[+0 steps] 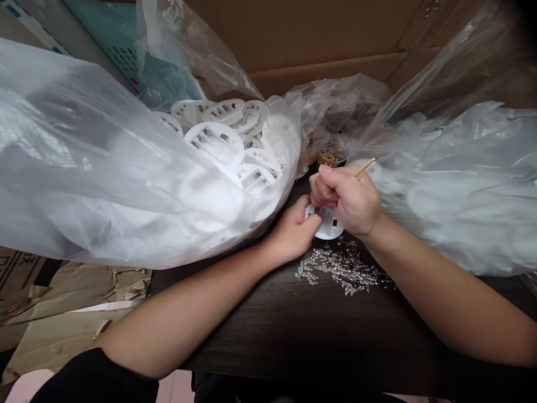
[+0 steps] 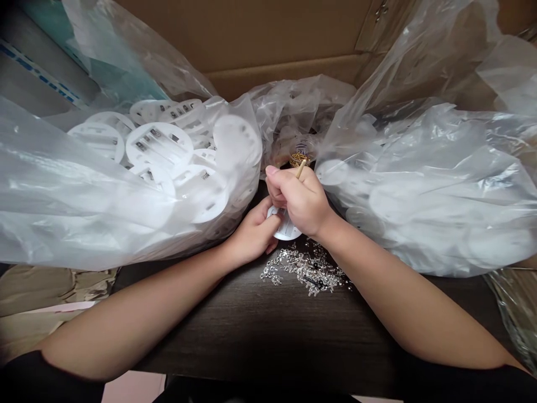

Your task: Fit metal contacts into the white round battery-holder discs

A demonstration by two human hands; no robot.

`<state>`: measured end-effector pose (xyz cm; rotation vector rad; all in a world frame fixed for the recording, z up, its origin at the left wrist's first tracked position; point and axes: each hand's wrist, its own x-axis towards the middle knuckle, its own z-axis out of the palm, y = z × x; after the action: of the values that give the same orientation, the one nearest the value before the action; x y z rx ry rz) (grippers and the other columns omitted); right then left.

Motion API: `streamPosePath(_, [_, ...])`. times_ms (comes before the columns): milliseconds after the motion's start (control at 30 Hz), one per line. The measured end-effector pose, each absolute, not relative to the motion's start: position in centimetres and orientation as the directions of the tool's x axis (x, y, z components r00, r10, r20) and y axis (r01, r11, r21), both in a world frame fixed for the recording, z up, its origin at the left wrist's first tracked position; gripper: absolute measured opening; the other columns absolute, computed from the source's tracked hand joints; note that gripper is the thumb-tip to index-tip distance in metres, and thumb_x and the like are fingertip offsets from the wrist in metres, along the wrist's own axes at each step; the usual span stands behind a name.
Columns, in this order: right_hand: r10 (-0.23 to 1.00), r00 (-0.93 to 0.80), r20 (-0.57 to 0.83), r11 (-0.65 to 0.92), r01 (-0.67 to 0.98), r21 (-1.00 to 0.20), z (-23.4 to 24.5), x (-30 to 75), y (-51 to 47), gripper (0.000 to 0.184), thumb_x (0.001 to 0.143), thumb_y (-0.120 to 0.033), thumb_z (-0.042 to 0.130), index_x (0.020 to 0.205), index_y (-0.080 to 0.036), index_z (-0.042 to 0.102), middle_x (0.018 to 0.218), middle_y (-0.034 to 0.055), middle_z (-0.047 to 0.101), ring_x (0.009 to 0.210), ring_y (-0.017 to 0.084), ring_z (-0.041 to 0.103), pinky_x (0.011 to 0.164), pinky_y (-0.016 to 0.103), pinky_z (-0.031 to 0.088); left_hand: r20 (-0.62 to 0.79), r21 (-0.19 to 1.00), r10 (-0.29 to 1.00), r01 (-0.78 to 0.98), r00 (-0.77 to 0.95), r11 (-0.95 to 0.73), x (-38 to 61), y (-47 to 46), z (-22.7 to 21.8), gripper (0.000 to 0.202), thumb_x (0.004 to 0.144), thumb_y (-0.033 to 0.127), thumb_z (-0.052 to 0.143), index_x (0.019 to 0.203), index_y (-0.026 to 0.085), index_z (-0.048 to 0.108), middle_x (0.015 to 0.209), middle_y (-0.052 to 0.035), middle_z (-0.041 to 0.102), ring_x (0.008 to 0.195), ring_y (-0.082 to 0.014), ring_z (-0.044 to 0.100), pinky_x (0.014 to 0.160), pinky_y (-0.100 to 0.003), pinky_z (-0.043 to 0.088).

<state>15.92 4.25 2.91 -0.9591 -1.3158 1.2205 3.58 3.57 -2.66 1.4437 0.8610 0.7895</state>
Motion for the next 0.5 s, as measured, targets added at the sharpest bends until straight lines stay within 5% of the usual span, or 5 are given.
streamPosePath(500, [0.977, -0.126, 0.169, 0.138, -0.224, -0.965, 1.84, 16.22, 4.52, 0.055, 0.091, -0.042, 0.052, 0.046, -0.022, 0.027, 0.047, -0.0013, 0.027, 0.045, 0.012, 0.024, 0.047, 0.032, 0.022, 0.010, 0.997, 0.872, 0.066, 0.489, -0.048, 3.55, 3.69, -3.02, 0.011, 0.087, 0.024, 0.052, 0.097, 0.020, 0.054, 0.078, -0.0020, 0.062, 0.079, -0.0162, 0.060, 0.069, -0.030, 0.051])
